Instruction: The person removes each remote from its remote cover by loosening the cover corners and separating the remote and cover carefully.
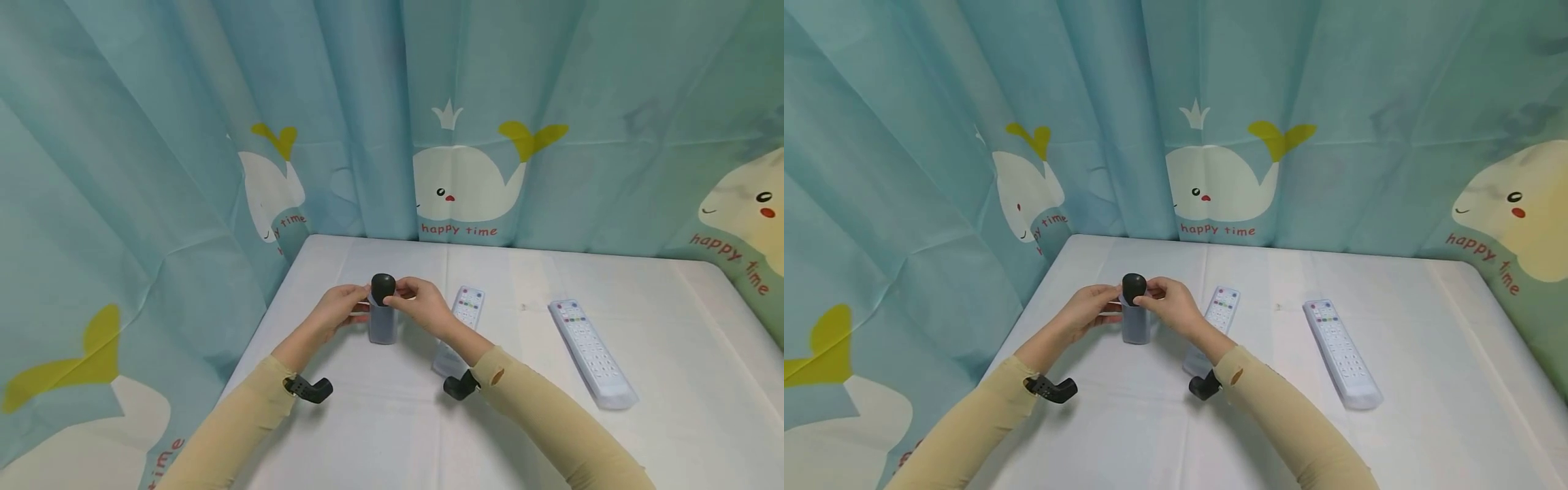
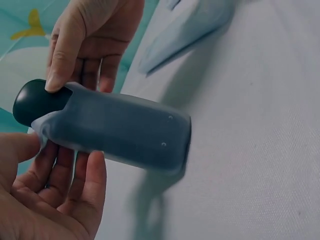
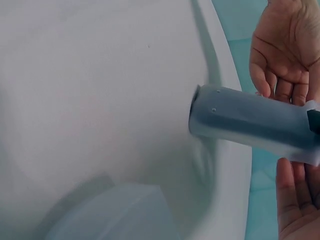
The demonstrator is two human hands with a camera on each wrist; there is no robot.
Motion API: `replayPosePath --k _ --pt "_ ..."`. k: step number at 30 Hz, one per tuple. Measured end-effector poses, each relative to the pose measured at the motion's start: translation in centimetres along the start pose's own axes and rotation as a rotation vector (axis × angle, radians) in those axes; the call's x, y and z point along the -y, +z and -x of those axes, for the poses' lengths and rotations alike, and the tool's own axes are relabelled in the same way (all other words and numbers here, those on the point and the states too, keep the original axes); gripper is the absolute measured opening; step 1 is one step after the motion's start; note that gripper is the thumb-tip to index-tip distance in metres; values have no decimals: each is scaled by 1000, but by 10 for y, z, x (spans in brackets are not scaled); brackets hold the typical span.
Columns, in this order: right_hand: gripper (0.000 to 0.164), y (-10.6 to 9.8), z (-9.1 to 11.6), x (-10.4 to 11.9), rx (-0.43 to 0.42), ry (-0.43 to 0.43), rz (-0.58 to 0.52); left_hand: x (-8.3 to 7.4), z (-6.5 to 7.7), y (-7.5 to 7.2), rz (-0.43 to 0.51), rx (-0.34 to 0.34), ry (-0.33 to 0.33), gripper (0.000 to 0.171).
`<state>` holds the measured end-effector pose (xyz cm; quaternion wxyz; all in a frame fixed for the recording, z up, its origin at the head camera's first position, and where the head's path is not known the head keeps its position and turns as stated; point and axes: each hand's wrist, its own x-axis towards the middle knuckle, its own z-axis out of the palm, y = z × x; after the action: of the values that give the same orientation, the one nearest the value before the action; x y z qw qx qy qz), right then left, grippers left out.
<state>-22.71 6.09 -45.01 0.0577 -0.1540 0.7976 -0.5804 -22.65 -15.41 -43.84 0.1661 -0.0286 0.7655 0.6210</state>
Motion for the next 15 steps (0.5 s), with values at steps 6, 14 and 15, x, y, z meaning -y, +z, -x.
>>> replayPosePath --k 6,14,15 --pt "28 4 0 -1 10 16 -94 -1 0 -1 -1 -12 -17 37" --pt "43 -2 0 10 -1 -16 46 -3 3 -4 -23 2 -10 32" --pt "45 -3 -1 11 -5 -33 54 -4 3 -5 -31 2 -13 32"
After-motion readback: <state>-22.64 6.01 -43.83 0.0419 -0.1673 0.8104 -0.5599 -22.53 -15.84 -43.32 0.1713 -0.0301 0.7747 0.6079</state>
